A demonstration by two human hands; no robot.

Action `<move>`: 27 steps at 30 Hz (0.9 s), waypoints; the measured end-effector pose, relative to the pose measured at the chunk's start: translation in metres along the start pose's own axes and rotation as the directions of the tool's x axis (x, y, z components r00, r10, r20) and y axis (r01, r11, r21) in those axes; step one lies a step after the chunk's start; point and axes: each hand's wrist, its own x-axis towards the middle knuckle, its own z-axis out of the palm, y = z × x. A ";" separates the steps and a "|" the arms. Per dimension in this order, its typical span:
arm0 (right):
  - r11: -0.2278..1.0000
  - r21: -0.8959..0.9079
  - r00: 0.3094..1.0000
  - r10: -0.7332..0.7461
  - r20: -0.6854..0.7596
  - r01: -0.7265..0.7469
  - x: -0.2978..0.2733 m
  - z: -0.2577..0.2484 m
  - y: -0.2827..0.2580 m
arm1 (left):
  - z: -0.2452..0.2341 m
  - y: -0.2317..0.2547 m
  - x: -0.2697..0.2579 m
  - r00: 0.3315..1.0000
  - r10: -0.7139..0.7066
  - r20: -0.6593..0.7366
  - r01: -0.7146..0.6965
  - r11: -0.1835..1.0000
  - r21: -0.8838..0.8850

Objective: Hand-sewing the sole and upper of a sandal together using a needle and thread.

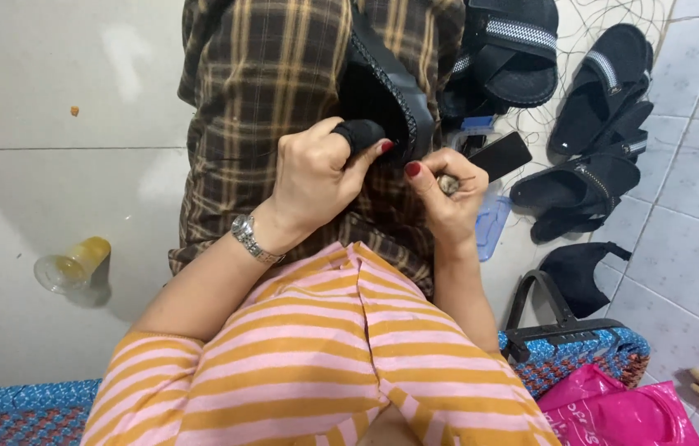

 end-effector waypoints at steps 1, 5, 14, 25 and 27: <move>1.000 0.003 1.000 -0.010 -0.001 0.010 0.002 -0.001 -0.010 | -0.002 -0.001 -0.001 1.000 0.009 -0.003 -0.009 1.000 0.004; 0.975 -0.212 0.957 -0.009 0.291 0.074 0.003 -0.012 -0.075 | -0.022 0.013 0.000 0.994 0.082 0.073 -0.076 0.994 -0.077; 0.928 -0.166 0.590 -0.068 0.805 0.334 0.029 -0.043 -0.154 | -0.118 -0.064 -0.021 0.990 0.059 -0.126 -0.020 0.956 0.292; 0.401 -0.726 0.770 0.075 0.634 0.559 0.033 -0.033 -0.145 | -0.104 -0.033 -0.002 0.965 -0.241 0.105 0.132 0.788 0.601; 0.371 -0.743 0.782 0.066 0.620 0.557 0.034 -0.030 -0.148 | -0.074 -0.002 0.016 0.908 -0.197 0.370 -0.020 0.861 0.509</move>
